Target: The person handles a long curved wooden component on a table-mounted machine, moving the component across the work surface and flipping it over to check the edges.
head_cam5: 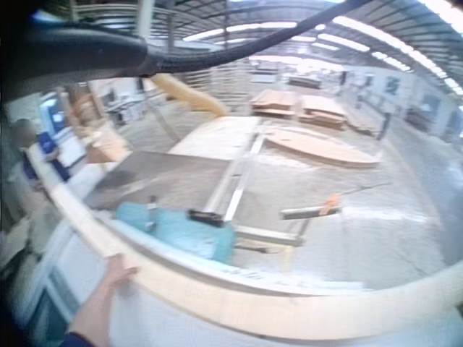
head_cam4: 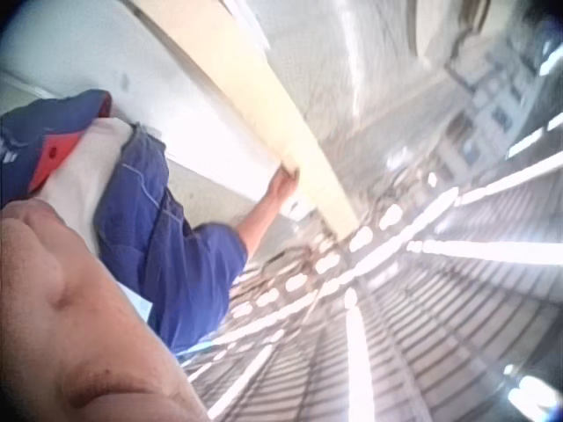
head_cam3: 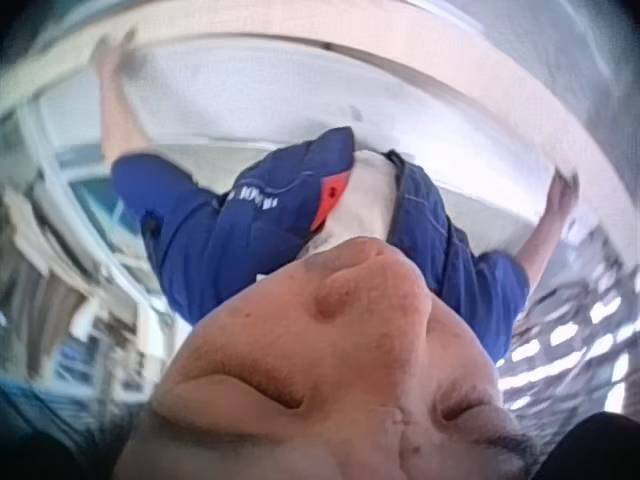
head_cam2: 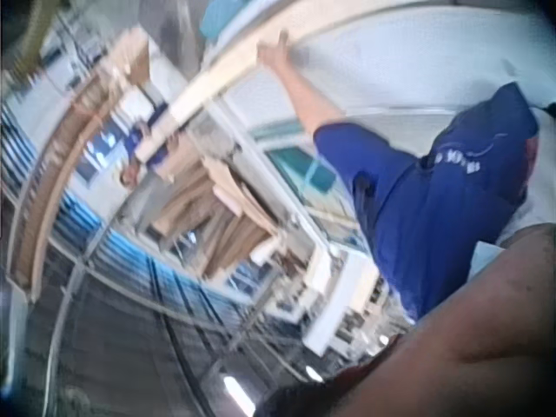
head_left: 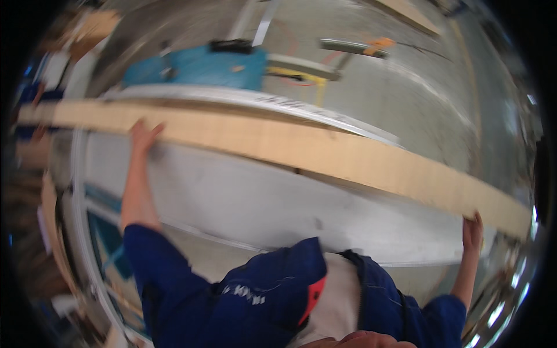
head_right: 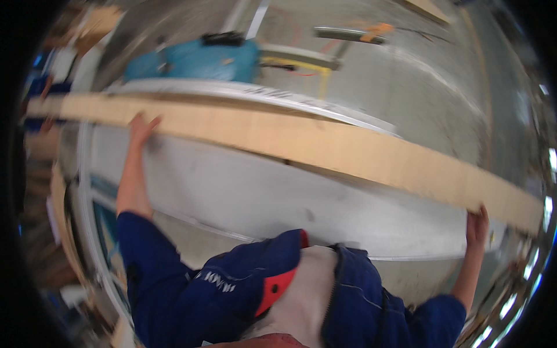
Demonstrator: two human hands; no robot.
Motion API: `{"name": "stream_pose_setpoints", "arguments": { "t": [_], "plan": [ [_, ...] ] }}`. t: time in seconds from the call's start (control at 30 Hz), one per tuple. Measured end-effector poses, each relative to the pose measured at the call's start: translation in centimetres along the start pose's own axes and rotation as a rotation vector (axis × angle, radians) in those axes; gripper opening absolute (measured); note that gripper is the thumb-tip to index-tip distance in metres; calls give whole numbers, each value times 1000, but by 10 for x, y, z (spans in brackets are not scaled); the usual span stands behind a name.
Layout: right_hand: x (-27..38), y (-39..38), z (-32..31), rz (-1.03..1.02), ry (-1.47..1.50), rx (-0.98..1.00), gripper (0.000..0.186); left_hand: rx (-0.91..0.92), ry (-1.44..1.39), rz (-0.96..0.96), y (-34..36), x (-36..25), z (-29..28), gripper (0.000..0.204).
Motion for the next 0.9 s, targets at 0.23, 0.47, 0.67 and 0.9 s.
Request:
{"name": "stream_pose_setpoints", "arguments": {
  "t": [0.23, 0.47, 0.67, 0.9],
  "plan": [
    [9, -6, 1, -10, 107, -395, 39, -114, 138, -96, -33, -57, -34, 91],
    [16, 4, 2, -3, 43, -342, 40, -82, -54, -179, -36, -47, -21, 85],
    [16, -4, 2, 1, 32, -381, 40, -26, -123, -198, -44, -68, -31, 84],
    [15, -8, 16, 35, -15, -363, 40, 120, -74, -250, -57, -99, -30, 105]
  ]
}}
Point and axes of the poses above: each hand's wrist, its own y-axis towards the middle knuckle, its own z-axis out of the palm, x = y × z, the point moved 4 cm from there along y, towards the middle knuckle, and after that the axes turned 3 degrees about -y, right-handed, at the moved point
